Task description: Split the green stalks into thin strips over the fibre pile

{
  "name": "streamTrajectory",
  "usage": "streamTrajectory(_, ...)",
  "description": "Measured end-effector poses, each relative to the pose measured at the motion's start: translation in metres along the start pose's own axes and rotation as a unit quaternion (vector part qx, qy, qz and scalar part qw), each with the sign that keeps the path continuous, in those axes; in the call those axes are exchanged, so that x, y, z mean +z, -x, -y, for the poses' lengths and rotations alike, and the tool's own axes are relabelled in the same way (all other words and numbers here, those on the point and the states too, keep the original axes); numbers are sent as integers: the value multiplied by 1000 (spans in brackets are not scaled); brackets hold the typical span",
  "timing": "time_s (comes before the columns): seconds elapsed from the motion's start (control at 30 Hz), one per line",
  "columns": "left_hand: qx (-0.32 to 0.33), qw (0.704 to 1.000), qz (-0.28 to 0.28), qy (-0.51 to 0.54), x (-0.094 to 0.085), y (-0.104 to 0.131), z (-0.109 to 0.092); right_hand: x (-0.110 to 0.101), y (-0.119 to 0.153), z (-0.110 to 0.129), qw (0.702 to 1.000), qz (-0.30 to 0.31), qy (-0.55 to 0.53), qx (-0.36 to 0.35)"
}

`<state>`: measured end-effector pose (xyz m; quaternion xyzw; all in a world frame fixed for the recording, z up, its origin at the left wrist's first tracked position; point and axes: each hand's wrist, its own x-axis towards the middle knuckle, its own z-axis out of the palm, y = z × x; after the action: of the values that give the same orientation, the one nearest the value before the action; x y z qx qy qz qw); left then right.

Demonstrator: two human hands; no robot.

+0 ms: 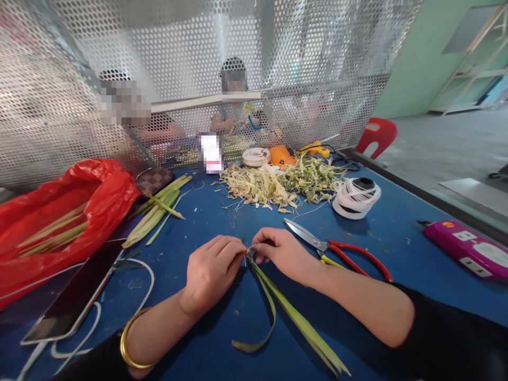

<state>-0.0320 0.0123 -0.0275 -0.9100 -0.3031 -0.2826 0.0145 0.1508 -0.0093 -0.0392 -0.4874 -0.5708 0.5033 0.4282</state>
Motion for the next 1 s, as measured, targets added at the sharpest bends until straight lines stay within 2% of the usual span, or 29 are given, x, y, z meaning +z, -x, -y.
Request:
streamTrajectory(0.17, -9, 1000, 4, 16, 0, -1, 1, -3, 1, 8, 997, -3, -55, 54)
streamTrajectory(0.27, -6, 1000, 3, 25, -1, 0, 1, -5, 1, 12, 986, -14, -137, 90)
streamTrajectory(0.4, 23, 998, 12, 51, -2, -1, -1, -8, -1, 15, 949, -34, -273, 152)
streamTrajectory(0.5, 50, 995, 34, 74, -3, -1, -1, -12, -3, 14, 919, -91, -333, 188)
streamTrajectory(0.6, 68, 992, 57, 93, -2, -2, 1, -14, -6, 10, 906, -138, -352, 188)
streamTrajectory(0.7, 56, 985, 79, 142, -1, -3, 3, -13, -6, 7, 908, -141, -353, 176)
streamTrajectory(0.77, 20, 973, 97, 209, 0, -4, 2, -11, -6, 6, 911, -138, -350, 171)
streamTrajectory(0.83, -49, 947, 118, 296, 0, -6, -1, -10, -6, 5, 913, -135, -346, 169)
streamTrajectory(0.93, -189, 879, 133, 418, 2, -9, -6, -8, -6, 6, 918, -127, -338, 164)
streamTrajectory(1.0, -260, 838, 128, 463, 3, -11, -8, -8, -5, 6, 923, -121, -332, 152)
